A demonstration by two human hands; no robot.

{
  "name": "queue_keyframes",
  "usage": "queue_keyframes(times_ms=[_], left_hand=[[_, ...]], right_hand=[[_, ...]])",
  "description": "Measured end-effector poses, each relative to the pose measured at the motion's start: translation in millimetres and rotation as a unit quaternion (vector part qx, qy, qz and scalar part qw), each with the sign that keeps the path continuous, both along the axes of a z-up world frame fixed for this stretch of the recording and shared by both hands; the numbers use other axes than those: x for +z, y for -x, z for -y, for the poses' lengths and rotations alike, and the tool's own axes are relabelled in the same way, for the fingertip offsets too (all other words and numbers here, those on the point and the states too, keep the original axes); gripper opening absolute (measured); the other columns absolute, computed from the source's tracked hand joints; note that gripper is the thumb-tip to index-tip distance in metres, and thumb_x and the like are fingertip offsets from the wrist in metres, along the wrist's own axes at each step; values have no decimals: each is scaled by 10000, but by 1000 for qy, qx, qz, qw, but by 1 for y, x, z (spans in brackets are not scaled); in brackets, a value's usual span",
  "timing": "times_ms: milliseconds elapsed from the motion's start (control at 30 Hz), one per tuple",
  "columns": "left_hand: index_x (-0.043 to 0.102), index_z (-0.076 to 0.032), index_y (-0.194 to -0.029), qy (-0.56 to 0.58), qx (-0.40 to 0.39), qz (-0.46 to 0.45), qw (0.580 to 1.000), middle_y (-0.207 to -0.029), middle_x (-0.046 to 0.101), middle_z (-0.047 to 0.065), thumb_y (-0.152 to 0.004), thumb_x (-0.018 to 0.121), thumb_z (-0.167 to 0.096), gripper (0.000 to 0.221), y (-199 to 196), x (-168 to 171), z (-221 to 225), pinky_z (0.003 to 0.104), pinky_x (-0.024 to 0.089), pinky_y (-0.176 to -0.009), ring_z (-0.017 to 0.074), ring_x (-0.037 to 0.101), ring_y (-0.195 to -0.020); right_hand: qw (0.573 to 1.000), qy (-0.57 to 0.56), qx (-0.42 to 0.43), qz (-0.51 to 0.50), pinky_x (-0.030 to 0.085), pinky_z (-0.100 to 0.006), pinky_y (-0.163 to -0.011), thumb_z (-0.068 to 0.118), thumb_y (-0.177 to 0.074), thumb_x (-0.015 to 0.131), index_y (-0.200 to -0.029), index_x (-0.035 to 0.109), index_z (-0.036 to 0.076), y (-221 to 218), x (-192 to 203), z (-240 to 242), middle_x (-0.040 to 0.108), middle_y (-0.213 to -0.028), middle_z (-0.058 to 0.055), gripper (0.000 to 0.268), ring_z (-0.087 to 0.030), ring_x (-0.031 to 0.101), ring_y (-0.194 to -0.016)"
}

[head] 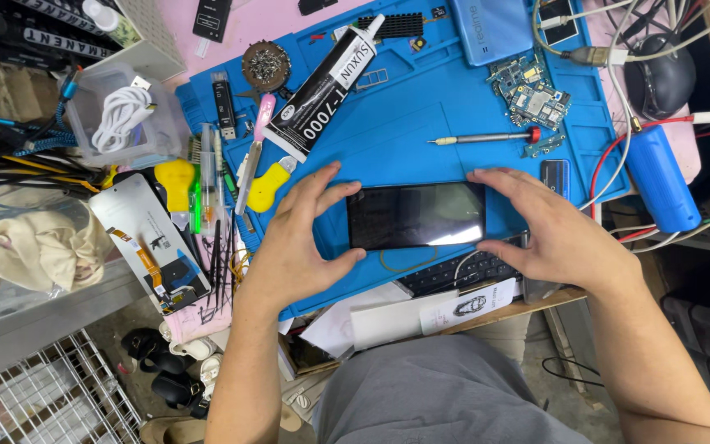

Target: The person applies adhesive from a tube onto the internal frame of a disassembled phone, then takes a blue back cover and presses it onto the phone before applying a screen protector to the front.

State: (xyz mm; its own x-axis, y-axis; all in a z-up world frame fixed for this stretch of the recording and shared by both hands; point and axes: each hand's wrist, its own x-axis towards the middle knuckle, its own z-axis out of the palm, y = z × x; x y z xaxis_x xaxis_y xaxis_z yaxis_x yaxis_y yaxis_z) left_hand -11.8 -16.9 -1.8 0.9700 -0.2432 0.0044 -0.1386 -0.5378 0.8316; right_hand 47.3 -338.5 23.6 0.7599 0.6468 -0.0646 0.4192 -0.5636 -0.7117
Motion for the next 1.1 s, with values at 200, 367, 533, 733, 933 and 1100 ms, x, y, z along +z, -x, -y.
queue_keyframes(times_ms=[200, 367, 533, 733, 933, 1100], left_hand=[[329, -14, -1507, -5, -2, 8, 1000, -1425, 653, 72, -689, 892, -159, 1004, -1, -1, 0, 445, 338, -1204, 361, 466, -1431], [343, -17, -1507, -10, 1, -5, 1000, -1423, 640, 78, -678, 890, -162, 1004, -1, -1, 1, 448, 333, -1202, 360, 462, -1432], [349, -25, -1502, -30, 1, -7, 1000, -1430, 640, 70, -678, 889, -184, 997, -2, -1, 3, 462, 331, -1195, 364, 455, -1435], [338, -44, -1501, -29, 4, -6, 1000, -1443, 632, 76, -682, 893, -195, 1001, -2, -2, 3, 467, 340, -1192, 366, 477, -1426], [329, -47, -1501, -29, 4, 0, 1000, -1438, 638, 74, -684, 893, -189, 1003, -1, -3, 3, 464, 343, -1194, 368, 478, -1432], [332, -49, -1500, -28, 3, 4, 1000, -1428, 647, 75, -686, 891, -185, 997, -3, -4, 4, 464, 346, -1191, 362, 486, -1429]], right_hand=[[1000, 0, -5, 25, 466, -438, -1044, 161, -665, 854, -1421, 492, 27, -1, -1, 2, 577, -1341, -212, 849, -399, 550, -1263], [1000, 6, -4, 26, 451, -449, -1041, 172, -679, 864, -1422, 503, 31, -3, -3, 5, 593, -1317, -187, 837, -388, 551, -1230], [1000, 6, 7, 9, 441, -450, -1064, 89, -684, 807, -1442, 491, 29, -3, -2, 9, 583, -1345, -198, 824, -389, 538, -1267], [1000, -8, 15, 8, 433, -452, -1071, 110, -664, 819, -1450, 471, 20, -3, -3, 10, 572, -1377, -201, 864, -390, 527, -1287], [1000, -21, 0, 3, 444, -451, -1070, 164, -708, 840, -1444, 484, 11, -1, -7, 9, 588, -1375, -194, 832, -389, 536, -1291], [1000, -19, -3, 6, 447, -458, -1074, 170, -696, 844, -1433, 494, 11, 0, -11, 11, 591, -1376, -194, 831, -394, 537, -1293]])
